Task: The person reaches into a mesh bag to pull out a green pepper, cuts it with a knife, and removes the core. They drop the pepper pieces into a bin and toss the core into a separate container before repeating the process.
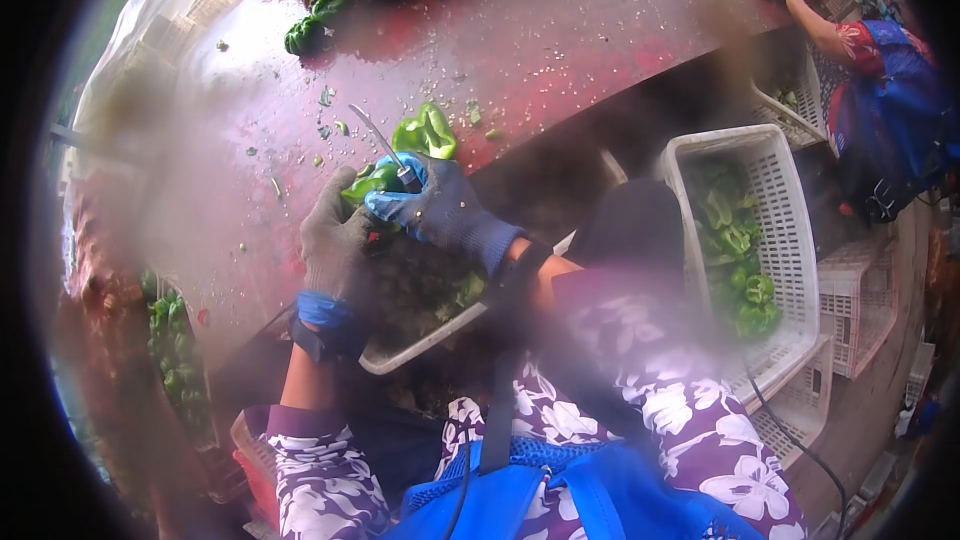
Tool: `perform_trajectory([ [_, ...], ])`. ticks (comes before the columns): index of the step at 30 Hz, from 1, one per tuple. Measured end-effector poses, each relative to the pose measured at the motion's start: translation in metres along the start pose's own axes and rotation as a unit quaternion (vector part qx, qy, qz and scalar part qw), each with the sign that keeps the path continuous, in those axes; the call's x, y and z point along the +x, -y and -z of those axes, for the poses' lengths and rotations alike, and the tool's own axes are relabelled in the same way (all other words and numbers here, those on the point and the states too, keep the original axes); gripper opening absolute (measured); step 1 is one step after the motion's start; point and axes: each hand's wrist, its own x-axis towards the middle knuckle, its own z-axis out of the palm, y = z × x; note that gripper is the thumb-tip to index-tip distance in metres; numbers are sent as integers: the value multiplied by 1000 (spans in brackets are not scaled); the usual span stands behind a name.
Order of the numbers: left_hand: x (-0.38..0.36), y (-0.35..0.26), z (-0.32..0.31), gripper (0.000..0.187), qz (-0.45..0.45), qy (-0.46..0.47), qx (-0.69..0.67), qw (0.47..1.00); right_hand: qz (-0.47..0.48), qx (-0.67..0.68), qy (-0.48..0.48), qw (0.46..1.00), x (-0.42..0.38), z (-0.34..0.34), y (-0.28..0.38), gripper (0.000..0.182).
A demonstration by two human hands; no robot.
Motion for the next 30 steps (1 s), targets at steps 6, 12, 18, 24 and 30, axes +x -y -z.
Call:
perform_trajectory([
  [6,6,-8,7,43,-52,42,86,994,-47,-9,14,999,-2,7,3,35],
  [12,-2,-22,6,42,-106,25,162,981,0,-26,46,999,-5,11,8,31],
  [18,-13,-47,10,41,-1,94,0,996,-53,-22,109,992,3,30,20,24],
  [24,-20,-49,11,47,29,121,-105,987,-31,-26,127,991,2,34,28,26],
  [30,-15,-51,15,54,-13,109,92,990,-48,-81,90,991,2,34,26,27],
])
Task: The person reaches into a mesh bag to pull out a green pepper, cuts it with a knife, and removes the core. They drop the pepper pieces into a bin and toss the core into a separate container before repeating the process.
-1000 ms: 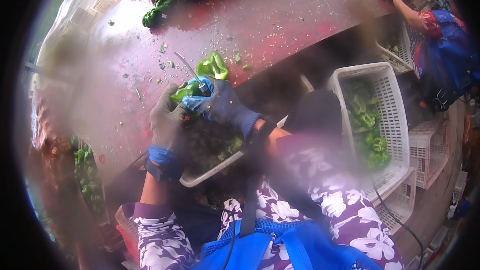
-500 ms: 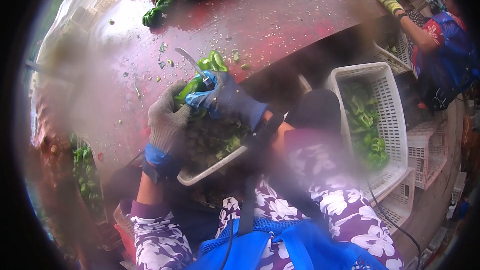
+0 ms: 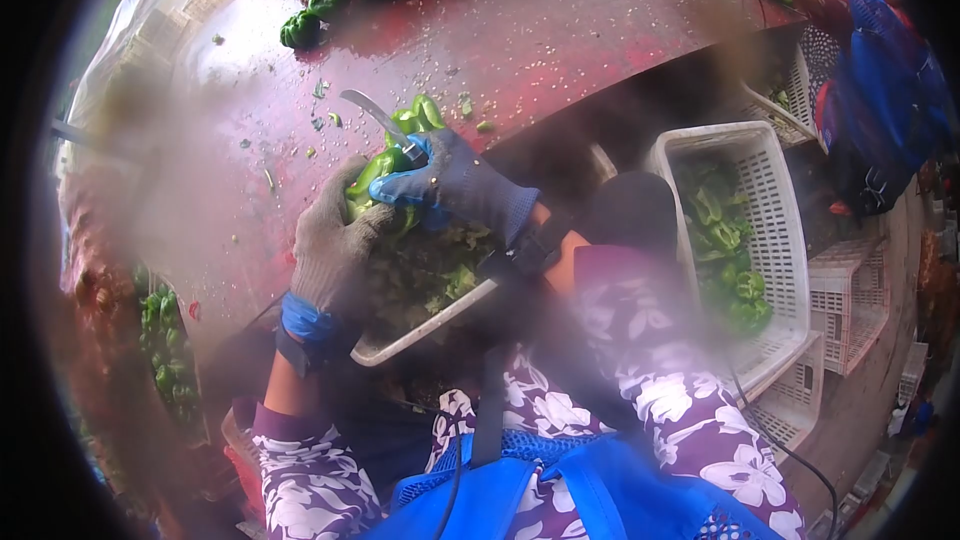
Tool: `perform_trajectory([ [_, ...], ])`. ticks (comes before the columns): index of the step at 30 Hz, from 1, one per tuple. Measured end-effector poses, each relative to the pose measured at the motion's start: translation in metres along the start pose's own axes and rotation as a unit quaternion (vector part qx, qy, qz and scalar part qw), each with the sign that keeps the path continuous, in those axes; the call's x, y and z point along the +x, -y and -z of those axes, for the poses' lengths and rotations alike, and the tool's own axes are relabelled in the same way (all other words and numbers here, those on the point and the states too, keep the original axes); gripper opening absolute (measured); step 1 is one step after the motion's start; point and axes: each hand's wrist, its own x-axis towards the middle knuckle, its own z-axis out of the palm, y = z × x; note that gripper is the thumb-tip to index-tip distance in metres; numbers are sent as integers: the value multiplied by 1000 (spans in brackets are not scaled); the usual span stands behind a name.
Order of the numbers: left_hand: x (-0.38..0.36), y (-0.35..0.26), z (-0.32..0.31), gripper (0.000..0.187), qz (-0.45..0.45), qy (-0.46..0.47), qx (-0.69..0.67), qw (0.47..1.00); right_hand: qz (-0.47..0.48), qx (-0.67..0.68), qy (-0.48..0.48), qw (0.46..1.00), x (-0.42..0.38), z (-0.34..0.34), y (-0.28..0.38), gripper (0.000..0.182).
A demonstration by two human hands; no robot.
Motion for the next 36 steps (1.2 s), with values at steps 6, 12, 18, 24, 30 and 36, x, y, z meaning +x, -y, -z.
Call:
perform_trajectory([
  [6,-2,6,-13,53,9,-22,-96,995,13,44,28,999,-7,1,4,24],
  [12,-14,-11,-9,57,39,-19,-223,974,-8,93,67,993,-14,3,20,23],
  [18,-20,-22,3,58,70,17,-269,961,5,65,90,994,-14,7,19,23],
  [24,-4,-1,2,44,77,-13,-83,994,26,38,-4,999,1,-6,-9,22],
  [30,2,9,0,44,63,-6,73,995,108,-49,-111,987,-4,-22,-13,30],
  [36,8,17,-11,33,-39,-99,170,980,141,-231,-194,943,-25,-43,3,34],
])
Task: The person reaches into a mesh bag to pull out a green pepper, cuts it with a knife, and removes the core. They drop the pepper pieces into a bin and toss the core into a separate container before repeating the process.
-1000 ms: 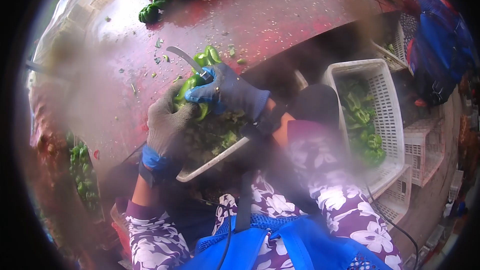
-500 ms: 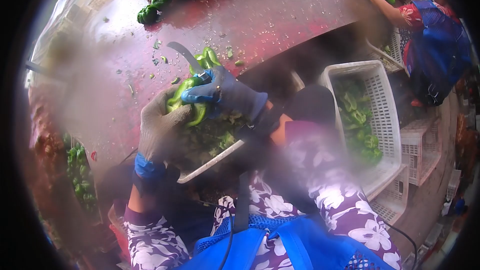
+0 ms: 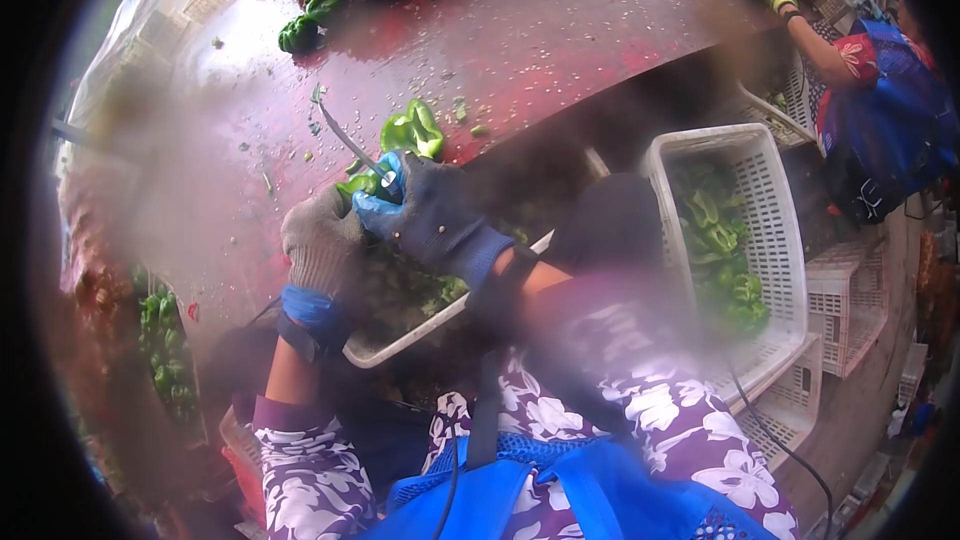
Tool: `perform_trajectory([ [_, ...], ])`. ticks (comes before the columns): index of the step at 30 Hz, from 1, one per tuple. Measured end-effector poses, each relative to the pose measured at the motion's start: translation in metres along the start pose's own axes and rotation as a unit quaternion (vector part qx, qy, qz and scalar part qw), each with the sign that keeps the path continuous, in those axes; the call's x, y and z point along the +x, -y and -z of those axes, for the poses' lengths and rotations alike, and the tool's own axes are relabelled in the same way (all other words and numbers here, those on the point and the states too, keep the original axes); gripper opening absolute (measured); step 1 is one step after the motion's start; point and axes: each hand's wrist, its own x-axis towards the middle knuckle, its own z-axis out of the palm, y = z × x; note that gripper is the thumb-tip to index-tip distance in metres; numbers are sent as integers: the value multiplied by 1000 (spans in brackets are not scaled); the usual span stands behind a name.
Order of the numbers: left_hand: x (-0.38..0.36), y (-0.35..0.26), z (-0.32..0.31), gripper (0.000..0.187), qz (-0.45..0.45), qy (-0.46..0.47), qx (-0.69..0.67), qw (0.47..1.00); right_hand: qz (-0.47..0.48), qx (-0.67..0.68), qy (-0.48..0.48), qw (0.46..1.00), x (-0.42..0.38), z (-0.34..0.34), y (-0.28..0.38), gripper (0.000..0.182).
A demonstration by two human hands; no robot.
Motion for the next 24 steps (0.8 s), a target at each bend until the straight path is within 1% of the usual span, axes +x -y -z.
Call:
perform_trajectory([
  [2,4,3,-3,30,-19,-24,11,999,25,-49,-26,998,-1,-7,4,33],
  [5,12,2,-4,27,-14,-34,-9,999,73,-125,-70,987,2,-18,1,32],
  [8,17,-2,-1,24,69,13,-45,997,-5,-77,-20,997,9,-12,5,29],
  [9,19,-3,2,25,101,44,-143,984,-8,-5,-13,1000,13,-11,0,26],
  [10,20,-3,8,26,133,74,-241,959,-11,67,-6,998,18,-10,-10,24],
  [11,20,-6,13,27,162,104,-336,922,-13,136,2,991,22,-6,-17,22],
  [12,19,-11,18,27,157,122,-354,914,-47,207,42,976,24,2,-17,23],
  [14,13,-18,28,26,145,159,-386,897,-111,347,117,924,27,22,-9,26],
  [15,10,-18,25,25,149,165,-406,886,-127,290,145,937,30,32,-8,27],
  [17,3,-16,19,24,156,174,-446,864,-127,361,171,908,27,44,-5,25],
  [18,0,-17,19,23,152,175,-448,863,-126,395,184,891,26,46,-4,25],
  [20,-6,-18,19,23,141,176,-452,863,-128,339,188,913,28,47,-12,25],
  [22,-9,-22,22,25,149,185,-469,851,-136,277,198,930,27,50,-14,26],
  [24,-12,-30,29,26,166,190,-488,836,-130,299,193,925,25,51,-12,28],
])
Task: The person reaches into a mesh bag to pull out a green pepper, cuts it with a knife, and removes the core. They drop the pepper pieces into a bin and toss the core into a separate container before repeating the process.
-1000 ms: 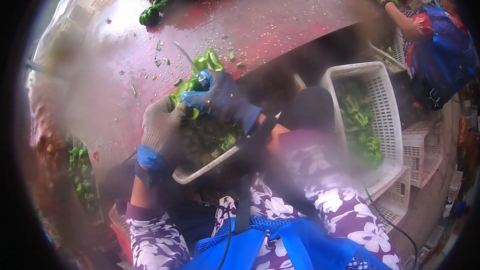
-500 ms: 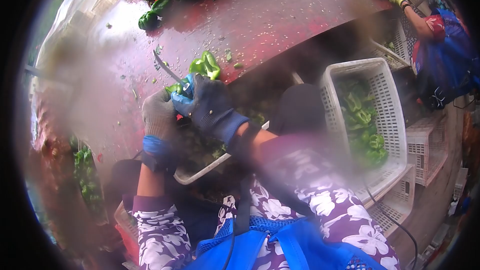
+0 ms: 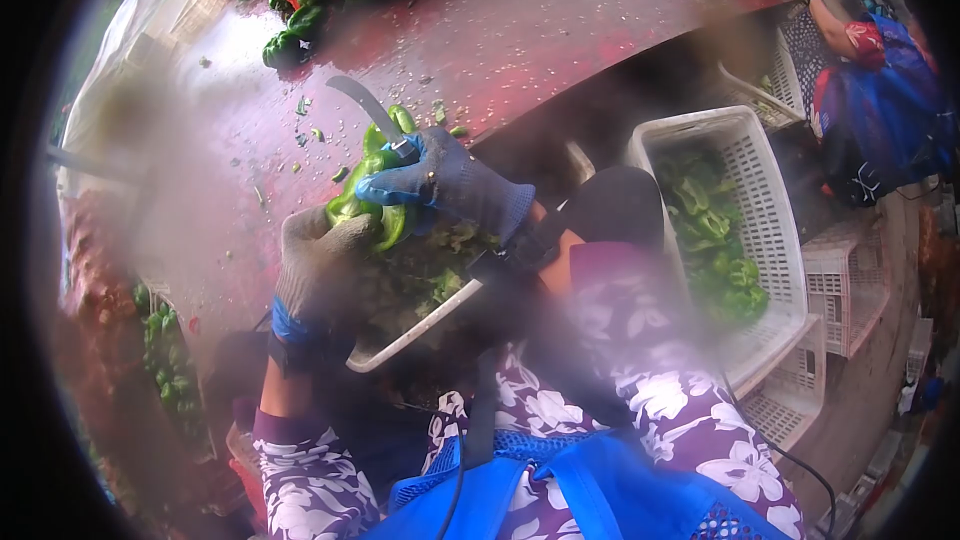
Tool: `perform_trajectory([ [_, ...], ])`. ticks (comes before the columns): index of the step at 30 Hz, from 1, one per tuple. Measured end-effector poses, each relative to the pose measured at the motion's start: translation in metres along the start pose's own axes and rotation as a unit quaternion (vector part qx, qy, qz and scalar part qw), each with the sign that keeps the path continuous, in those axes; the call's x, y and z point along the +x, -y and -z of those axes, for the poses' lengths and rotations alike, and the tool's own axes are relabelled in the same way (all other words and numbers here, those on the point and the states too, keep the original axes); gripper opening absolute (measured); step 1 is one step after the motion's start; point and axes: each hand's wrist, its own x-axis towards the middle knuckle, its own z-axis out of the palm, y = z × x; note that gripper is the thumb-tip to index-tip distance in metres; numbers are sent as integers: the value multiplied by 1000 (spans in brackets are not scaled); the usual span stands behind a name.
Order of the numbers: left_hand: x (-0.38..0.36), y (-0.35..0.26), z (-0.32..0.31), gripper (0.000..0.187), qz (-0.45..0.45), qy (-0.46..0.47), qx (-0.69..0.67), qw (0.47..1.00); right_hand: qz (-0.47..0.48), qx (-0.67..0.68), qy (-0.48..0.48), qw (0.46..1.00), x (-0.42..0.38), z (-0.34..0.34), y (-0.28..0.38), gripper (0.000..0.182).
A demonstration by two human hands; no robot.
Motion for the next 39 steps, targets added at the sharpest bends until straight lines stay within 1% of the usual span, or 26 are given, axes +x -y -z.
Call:
perform_trajectory([
  [2,-8,-13,-8,26,18,-8,-34,999,7,7,1,1000,-2,-1,3,28],
  [5,-12,-15,-5,24,27,12,-78,997,9,6,8,1000,-6,-3,9,26],
  [8,-15,-17,-9,23,46,2,-104,993,4,32,23,999,-15,-5,18,23],
  [10,-16,-16,-5,24,62,21,-64,996,4,56,30,998,-20,-5,20,21],
  [11,-17,-15,-3,24,69,31,-43,996,4,46,30,998,-20,-3,17,22],
  [14,-18,-15,-7,23,57,43,-40,997,-3,21,32,999,-19,6,7,22],
  [16,-25,-21,-19,22,43,33,-101,993,-21,13,38,999,-21,9,7,23],
  [17,-27,-23,-24,21,36,29,-131,990,-3,6,37,999,-21,10,7,23],
  [19,-31,-25,-25,20,40,26,-113,992,31,-4,34,999,-24,9,5,24],
  [22,-28,-22,-23,22,48,38,-110,992,5,84,19,996,-27,4,4,23],
  [23,-27,-21,-22,24,53,45,-112,991,3,62,0,998,-29,2,3,24],
  [25,-23,-23,-27,27,64,29,-63,996,-1,20,-38,999,-32,-1,1,24],
  [26,-21,-24,-29,29,70,21,-39,997,6,8,-41,999,-32,-1,-1,24],
  [29,-16,-28,-22,30,47,40,87,994,13,-22,-47,999,-34,1,-5,23],
  [32,-16,-32,-26,24,46,43,154,986,-8,-36,-43,998,-37,0,-1,22],
  [34,-21,-42,-36,22,91,42,133,986,-29,-44,-31,998,-41,-4,8,21],
  [35,-23,-45,-38,22,114,40,122,985,-23,-28,-29,999,-43,-4,11,21],
  [38,-25,-31,-35,21,73,42,42,996,-5,8,-18,1000,-45,1,15,19],
  [39,-26,-29,-34,22,67,42,38,996,1,14,-8,1000,-43,4,13,19],
])
